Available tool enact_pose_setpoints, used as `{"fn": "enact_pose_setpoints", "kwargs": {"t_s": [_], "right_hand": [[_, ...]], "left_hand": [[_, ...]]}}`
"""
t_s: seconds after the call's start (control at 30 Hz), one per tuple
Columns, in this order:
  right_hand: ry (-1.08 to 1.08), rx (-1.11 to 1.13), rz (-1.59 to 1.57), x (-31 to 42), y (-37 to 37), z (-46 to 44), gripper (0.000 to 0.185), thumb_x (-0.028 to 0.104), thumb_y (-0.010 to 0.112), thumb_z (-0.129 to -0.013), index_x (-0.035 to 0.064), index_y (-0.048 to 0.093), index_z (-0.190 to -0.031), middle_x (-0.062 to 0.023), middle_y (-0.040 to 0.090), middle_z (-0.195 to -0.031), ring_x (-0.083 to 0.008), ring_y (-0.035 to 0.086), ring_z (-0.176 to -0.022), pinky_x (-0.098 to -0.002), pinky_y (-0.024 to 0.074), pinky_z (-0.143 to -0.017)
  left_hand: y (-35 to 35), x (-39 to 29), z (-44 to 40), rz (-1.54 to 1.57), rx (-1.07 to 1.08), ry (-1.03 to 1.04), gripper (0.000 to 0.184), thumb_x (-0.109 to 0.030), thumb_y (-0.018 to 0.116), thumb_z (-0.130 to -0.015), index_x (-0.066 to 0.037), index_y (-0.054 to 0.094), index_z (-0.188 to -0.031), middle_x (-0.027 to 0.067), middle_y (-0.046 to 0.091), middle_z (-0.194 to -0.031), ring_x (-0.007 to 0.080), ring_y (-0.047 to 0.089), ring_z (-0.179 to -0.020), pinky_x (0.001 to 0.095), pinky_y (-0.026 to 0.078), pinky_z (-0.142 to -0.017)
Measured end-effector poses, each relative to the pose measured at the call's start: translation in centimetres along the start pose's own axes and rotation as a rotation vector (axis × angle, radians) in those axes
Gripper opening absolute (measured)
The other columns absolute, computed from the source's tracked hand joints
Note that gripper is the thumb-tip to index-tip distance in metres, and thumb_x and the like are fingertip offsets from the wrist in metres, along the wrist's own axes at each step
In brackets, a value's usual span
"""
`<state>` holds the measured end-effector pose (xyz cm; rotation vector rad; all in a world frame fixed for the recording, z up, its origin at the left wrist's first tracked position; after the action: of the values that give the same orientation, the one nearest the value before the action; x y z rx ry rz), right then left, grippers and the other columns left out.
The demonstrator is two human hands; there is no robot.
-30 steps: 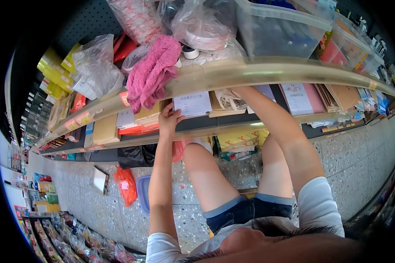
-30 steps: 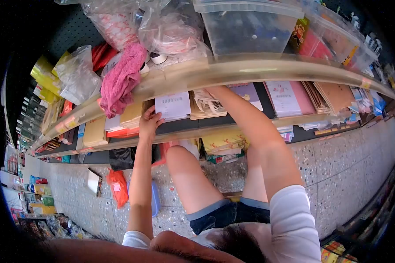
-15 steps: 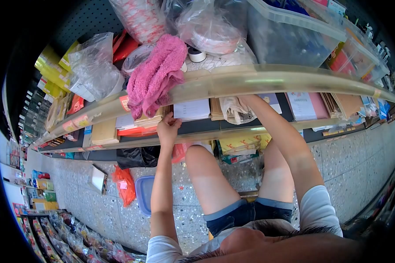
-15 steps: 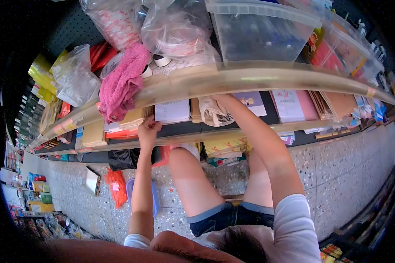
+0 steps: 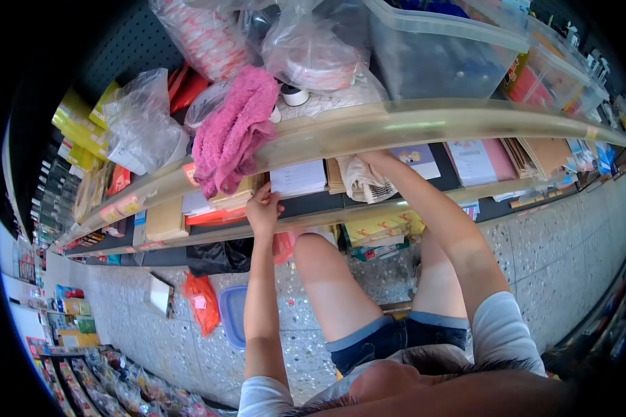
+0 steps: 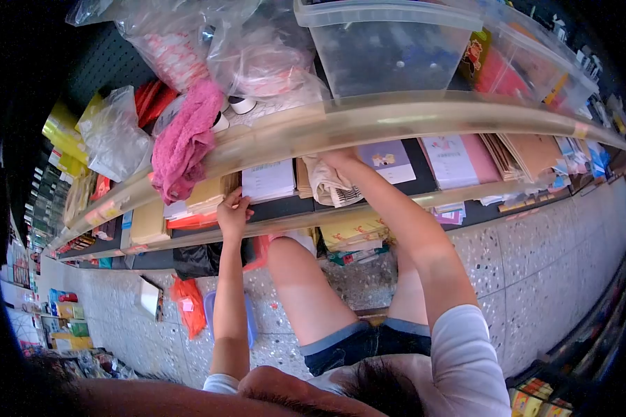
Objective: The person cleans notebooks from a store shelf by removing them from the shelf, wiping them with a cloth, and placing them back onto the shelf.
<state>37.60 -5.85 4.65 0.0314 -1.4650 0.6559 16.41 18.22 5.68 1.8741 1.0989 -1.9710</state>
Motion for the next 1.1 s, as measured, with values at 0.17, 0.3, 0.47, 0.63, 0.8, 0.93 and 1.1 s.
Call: {"fn": "enact_pose_setpoints", "kwargs": {"t_s": [0.17, 0.3, 0.47, 0.63, 0.8, 0.93, 1.1], "right_hand": [[0.069, -0.038, -0.166, -3.7, 0.8, -1.7, 0.061, 0.018, 0.068, -0.074, 0.0018, 0.047, -0.129, -0.0169, 0.051, -0.130, -0.0272, 0.048, -0.119, -0.0315, 0.0385, -0.099], [0.066, -0.165, -0.439, -0.2, -3.3, 4.2, 0.045, 0.002, 0.066, -0.073, -0.0046, 0.052, -0.115, -0.0165, 0.060, -0.106, -0.0251, 0.061, -0.092, -0.0336, 0.0504, -0.077], [0.227, -0.081, -1.008, -3.9, -7.7, 13.1, 0.050, -0.005, 0.064, -0.069, -0.0072, 0.049, -0.117, -0.0181, 0.063, -0.098, -0.0266, 0.065, -0.085, -0.0370, 0.0548, -0.073], [0.316, -0.222, -1.217, -10.3, -13.2, 24.4, 0.058, -0.005, 0.065, -0.071, -0.0058, 0.042, -0.125, -0.0190, 0.060, -0.109, -0.0311, 0.063, -0.095, -0.0407, 0.0532, -0.086], [0.480, -0.292, -1.394, -18.6, -14.5, 32.9, 0.054, 0.001, 0.064, -0.074, -0.0045, 0.046, -0.124, -0.0183, 0.061, -0.109, -0.0311, 0.064, -0.094, -0.0432, 0.0521, -0.087], [0.479, -0.178, -1.628, -21.7, -12.5, 36.0, 0.044, 0.009, 0.062, -0.078, -0.0043, 0.052, -0.119, -0.0165, 0.064, -0.104, -0.0293, 0.065, -0.091, -0.0430, 0.0531, -0.083], [0.427, -0.170, -1.728, -23.4, -13.2, 35.7, 0.037, 0.010, 0.061, -0.080, -0.0041, 0.055, -0.114, -0.0159, 0.066, -0.100, -0.0289, 0.066, -0.087, -0.0425, 0.0537, -0.081]], "left_hand": [[-0.2, -0.8, 0.1, -0.053, 0.048, -0.041, 0.032, -0.007, 0.065, -0.083, -0.003, 0.062, -0.114, 0.0050, 0.063, -0.073, 0.0094, 0.056, -0.045, 0.0213, 0.041, -0.038], [0.1, -1.4, 0.5, -0.171, 0.030, 0.060, 0.035, -0.004, 0.064, -0.082, 0.001, 0.059, -0.116, 0.0068, 0.062, -0.068, 0.0114, 0.056, -0.044, 0.0254, 0.040, -0.035], [6.5, -6.7, 4.9, -0.225, 0.004, 0.184, 0.029, -0.006, 0.060, -0.085, -0.001, 0.060, -0.114, 0.0081, 0.063, -0.072, 0.0129, 0.058, -0.049, 0.0280, 0.046, -0.044], [20.2, -9.2, 7.5, -0.112, 0.268, 0.375, 0.020, -0.015, 0.060, -0.089, -0.002, 0.065, -0.103, 0.0069, 0.066, -0.074, 0.0137, 0.063, -0.063, 0.0276, 0.050, -0.058], [34.5, -13.3, 9.0, -0.168, 0.514, 0.494, 0.026, -0.022, 0.057, -0.089, 0.002, 0.066, -0.089, 0.0135, 0.066, -0.071, 0.0226, 0.065, -0.063, 0.0348, 0.049, -0.059], [43.3, -14.6, 7.7, -0.414, 0.520, 0.581, 0.040, -0.037, 0.062, -0.082, 0.002, 0.067, -0.075, 0.0184, 0.065, -0.066, 0.0321, 0.066, -0.069, 0.0410, 0.050, -0.062], [48.2, -12.2, 5.2, -0.641, 0.624, 0.304, 0.049, -0.051, 0.072, -0.068, -0.003, 0.066, -0.065, 0.0122, 0.064, -0.058, 0.0248, 0.066, -0.060, 0.0361, 0.051, -0.059]]}}
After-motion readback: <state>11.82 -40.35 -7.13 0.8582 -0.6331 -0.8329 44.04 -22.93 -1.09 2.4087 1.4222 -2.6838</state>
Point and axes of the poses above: each hand's wrist, its own z-axis away from the middle knuckle, its own y-axis out of the palm, x = y × z, the point moved 7 cm from there along -z, towards the middle knuckle
